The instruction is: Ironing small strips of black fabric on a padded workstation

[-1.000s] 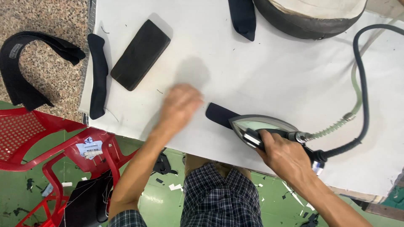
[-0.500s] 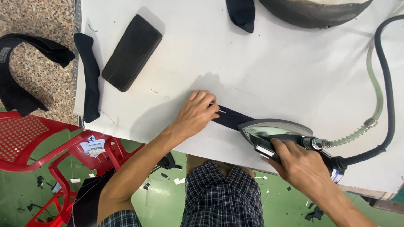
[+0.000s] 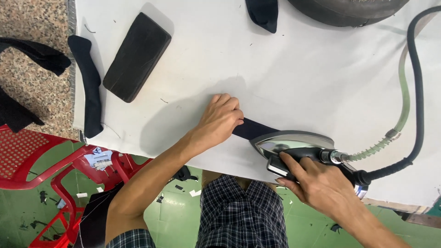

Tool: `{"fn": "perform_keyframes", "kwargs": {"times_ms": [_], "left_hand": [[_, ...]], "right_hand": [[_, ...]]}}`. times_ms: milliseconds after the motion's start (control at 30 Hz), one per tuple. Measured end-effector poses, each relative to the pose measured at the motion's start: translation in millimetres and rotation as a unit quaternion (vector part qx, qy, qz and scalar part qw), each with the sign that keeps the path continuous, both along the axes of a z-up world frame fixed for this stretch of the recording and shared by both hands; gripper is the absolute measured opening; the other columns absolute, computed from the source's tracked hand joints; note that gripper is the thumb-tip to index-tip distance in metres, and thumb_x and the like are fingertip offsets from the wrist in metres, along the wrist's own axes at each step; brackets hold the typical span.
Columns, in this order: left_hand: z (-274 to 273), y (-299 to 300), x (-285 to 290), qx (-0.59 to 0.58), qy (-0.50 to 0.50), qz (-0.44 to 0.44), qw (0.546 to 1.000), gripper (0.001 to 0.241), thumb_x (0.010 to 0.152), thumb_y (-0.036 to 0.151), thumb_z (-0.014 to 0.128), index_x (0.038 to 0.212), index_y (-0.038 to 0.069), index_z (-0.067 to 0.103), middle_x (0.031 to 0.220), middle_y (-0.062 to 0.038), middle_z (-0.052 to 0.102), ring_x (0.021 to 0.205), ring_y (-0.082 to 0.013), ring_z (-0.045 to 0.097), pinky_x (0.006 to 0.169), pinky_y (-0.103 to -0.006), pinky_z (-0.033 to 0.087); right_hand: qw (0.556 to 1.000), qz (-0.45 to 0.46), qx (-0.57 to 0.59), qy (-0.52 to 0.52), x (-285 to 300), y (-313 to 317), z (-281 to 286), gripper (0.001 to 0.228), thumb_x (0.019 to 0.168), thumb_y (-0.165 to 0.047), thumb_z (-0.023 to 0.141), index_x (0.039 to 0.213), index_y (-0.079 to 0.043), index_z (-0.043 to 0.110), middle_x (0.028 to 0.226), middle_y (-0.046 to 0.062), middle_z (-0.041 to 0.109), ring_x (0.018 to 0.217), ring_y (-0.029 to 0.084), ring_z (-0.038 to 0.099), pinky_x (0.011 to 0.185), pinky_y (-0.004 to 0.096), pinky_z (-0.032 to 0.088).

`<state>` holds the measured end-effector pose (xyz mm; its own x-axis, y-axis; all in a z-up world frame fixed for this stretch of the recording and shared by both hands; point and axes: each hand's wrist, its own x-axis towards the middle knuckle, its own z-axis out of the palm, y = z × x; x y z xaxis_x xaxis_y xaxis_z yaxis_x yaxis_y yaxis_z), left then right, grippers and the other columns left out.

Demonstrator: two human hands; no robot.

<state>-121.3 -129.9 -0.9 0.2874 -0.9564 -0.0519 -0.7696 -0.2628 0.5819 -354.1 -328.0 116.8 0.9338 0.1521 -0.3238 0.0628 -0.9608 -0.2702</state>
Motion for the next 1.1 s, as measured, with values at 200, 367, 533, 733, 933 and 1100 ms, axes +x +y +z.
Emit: {"fn": "perform_keyframes", "kwargs": {"times_ms": [200, 367, 533, 733, 933, 1100], "left_hand": [[-2, -1, 2, 0.023, -0.012, -0.01, 1.0, 0.011, 0.09, 0.023, 0.077, 0.087, 0.013, 0.08, 0.087, 0.0, 0.057, 0.091, -0.025, 0.049, 0.084, -0.0382, 0.038], [-5, -1, 2, 0.028, -0.036, -0.021, 0.999, 0.012, 0.091, 0.024, 0.077, 0.087, 0.013, 0.08, 0.084, 0.001, 0.056, 0.091, -0.0254, 0.05, 0.084, -0.0379, 0.039], [-3, -3, 3, 0.038, -0.046, -0.027, 0.998, 0.016, 0.092, 0.026, 0.076, 0.082, 0.015, 0.08, 0.084, 0.0, 0.056, 0.089, -0.0249, 0.049, 0.083, -0.0375, 0.039], [4, -2, 9, 0.029, -0.063, -0.036, 0.997, 0.02, 0.09, 0.023, 0.079, 0.075, 0.012, 0.073, 0.081, -0.002, 0.055, 0.086, -0.0263, 0.051, 0.078, -0.0377, 0.04], [24, 4, 26, 0.028, -0.145, -0.072, 0.986, 0.032, 0.052, -0.016, 0.073, 0.063, 0.013, 0.063, 0.079, -0.004, 0.05, 0.083, -0.0265, 0.047, 0.084, -0.0364, 0.04], [24, 6, 27, 0.03, -0.13, -0.073, 0.988, 0.039, 0.046, -0.023, 0.069, 0.06, 0.012, 0.06, 0.078, -0.005, 0.05, 0.081, -0.0257, 0.047, 0.083, -0.0368, 0.039]], "right_hand": [[0.998, -0.004, -0.05, -0.025, 10, 17, -6, 0.063, 0.096, -0.06, 0.055, 0.136, -0.011, 0.053, 0.07, 0.002, 0.056, 0.049, 0.015, 0.059, 0.032, 0.032, 0.044], [0.996, -0.008, -0.073, -0.049, 18, 27, -9, 0.061, 0.097, -0.06, 0.056, 0.131, -0.01, 0.056, 0.07, 0.003, 0.053, 0.049, 0.016, 0.057, 0.034, 0.031, 0.043], [0.995, -0.018, -0.077, -0.053, 29, 32, -7, 0.062, 0.097, -0.06, 0.059, 0.13, -0.008, 0.056, 0.072, 0.004, 0.053, 0.051, 0.015, 0.056, 0.034, 0.03, 0.043], [0.995, -0.028, -0.079, -0.05, 39, 36, -6, 0.059, 0.097, -0.06, 0.058, 0.126, -0.009, 0.057, 0.073, 0.003, 0.054, 0.053, 0.015, 0.057, 0.035, 0.03, 0.045], [0.996, -0.037, -0.068, -0.037, 39, 36, -6, 0.058, 0.097, -0.061, 0.058, 0.127, -0.011, 0.056, 0.07, 0.003, 0.053, 0.045, 0.017, 0.054, 0.032, 0.031, 0.042], [0.997, -0.074, -0.014, 0.036, 42, 35, -2, 0.063, 0.095, -0.06, 0.053, 0.135, -0.011, 0.052, 0.08, 0.004, 0.059, 0.059, 0.019, 0.063, 0.032, 0.036, 0.048]]}}
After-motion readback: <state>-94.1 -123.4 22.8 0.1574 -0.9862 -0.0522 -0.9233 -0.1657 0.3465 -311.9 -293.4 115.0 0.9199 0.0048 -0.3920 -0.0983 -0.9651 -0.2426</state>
